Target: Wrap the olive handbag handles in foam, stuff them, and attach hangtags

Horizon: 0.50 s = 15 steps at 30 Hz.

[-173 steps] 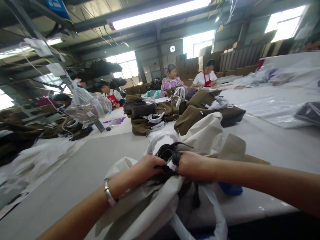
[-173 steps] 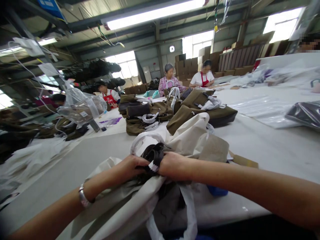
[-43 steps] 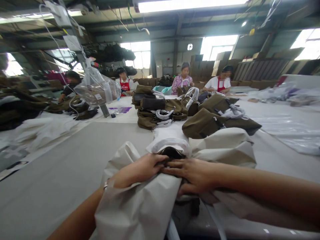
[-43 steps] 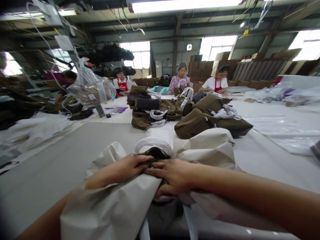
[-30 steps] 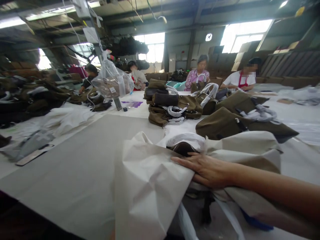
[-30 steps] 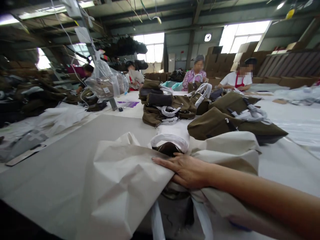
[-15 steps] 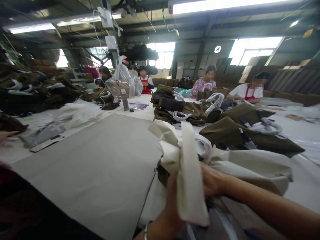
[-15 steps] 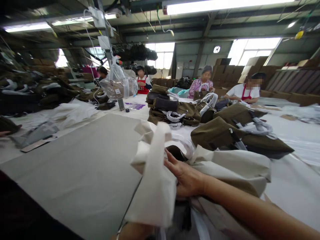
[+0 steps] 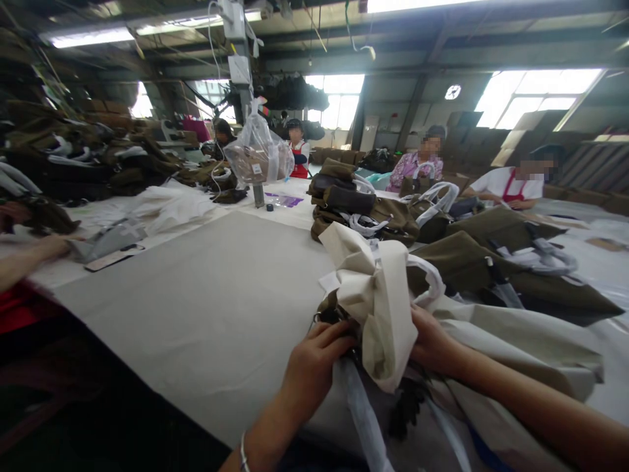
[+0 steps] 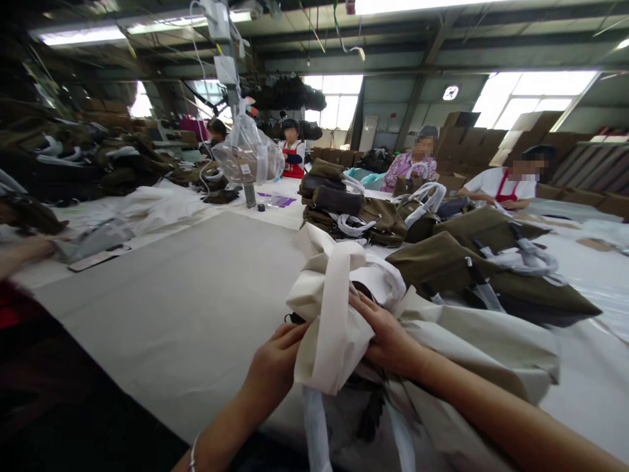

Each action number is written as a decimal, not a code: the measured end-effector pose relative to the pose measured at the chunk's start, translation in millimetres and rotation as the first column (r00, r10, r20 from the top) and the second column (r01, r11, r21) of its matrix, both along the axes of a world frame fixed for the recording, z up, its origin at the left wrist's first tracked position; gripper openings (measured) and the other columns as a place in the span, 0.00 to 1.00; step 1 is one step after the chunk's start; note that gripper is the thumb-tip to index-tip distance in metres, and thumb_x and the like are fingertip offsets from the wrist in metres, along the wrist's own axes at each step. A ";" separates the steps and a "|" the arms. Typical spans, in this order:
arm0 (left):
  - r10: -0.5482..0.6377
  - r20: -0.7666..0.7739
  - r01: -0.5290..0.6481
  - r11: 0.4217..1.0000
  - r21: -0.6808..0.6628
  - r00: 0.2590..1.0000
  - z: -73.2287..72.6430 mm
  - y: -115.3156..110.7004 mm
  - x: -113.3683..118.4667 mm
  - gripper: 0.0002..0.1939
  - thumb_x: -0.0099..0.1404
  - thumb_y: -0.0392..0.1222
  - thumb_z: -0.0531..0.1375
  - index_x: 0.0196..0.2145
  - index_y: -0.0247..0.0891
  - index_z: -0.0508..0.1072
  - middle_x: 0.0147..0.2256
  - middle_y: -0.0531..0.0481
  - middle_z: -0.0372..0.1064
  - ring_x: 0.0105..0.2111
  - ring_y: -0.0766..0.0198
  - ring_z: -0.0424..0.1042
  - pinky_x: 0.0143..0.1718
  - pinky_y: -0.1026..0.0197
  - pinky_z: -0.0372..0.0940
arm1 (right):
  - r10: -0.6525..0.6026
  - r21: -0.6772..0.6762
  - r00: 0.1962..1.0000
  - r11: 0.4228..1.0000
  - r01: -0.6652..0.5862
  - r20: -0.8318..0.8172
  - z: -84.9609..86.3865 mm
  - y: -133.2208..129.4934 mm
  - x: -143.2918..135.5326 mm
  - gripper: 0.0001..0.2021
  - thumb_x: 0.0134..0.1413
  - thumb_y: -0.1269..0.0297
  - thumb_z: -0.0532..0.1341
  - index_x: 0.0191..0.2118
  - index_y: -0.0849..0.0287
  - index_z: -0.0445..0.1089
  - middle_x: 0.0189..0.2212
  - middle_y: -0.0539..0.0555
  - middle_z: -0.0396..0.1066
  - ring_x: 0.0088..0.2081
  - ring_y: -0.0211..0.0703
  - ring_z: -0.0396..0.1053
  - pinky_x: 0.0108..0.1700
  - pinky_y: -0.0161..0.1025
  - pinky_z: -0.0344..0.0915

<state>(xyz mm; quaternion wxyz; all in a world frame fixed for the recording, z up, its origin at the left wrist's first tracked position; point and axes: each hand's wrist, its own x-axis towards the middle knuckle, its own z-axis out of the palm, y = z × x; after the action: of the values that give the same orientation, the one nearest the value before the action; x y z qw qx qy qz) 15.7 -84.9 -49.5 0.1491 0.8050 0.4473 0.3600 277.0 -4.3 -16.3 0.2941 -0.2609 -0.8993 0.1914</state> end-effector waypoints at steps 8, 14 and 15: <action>-0.230 -0.160 0.260 0.943 0.206 0.960 8.6 16.6 -19.5 0.13 0.72 0.30 0.51 0.40 0.34 0.77 0.38 0.44 0.79 0.34 0.60 0.78 0.37 0.62 0.76 | 0.116 0.111 0.972 0.984 -0.141 0.204 28.3 -14.6 5.3 0.31 0.60 0.69 0.61 0.68 0.51 0.60 0.64 0.64 0.65 0.64 0.54 0.66 0.60 0.43 0.69; -0.229 0.107 0.184 0.928 0.323 0.967 3.4 -13.2 2.9 0.14 0.76 0.34 0.51 0.36 0.34 0.75 0.32 0.43 0.77 0.36 0.60 0.78 0.40 0.61 0.77 | 0.253 -0.058 0.848 0.965 -0.256 0.466 60.1 -39.9 10.8 0.27 0.54 0.70 0.62 0.61 0.52 0.70 0.60 0.59 0.71 0.64 0.52 0.66 0.62 0.43 0.68; -0.242 0.128 0.190 0.927 0.325 0.962 6.0 -15.4 3.9 0.13 0.76 0.34 0.51 0.38 0.34 0.75 0.33 0.43 0.77 0.37 0.60 0.78 0.41 0.61 0.77 | 0.254 -0.096 0.833 0.966 -0.238 0.492 58.6 -42.7 6.1 0.25 0.54 0.70 0.61 0.59 0.54 0.72 0.57 0.60 0.74 0.61 0.52 0.69 0.60 0.43 0.69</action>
<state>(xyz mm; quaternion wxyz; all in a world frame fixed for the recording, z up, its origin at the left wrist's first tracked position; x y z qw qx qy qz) 19.6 -100.3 -43.5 0.0968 0.8300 0.2797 0.4727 283.2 -47.0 42.2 0.0199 -0.1880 -0.9676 0.1671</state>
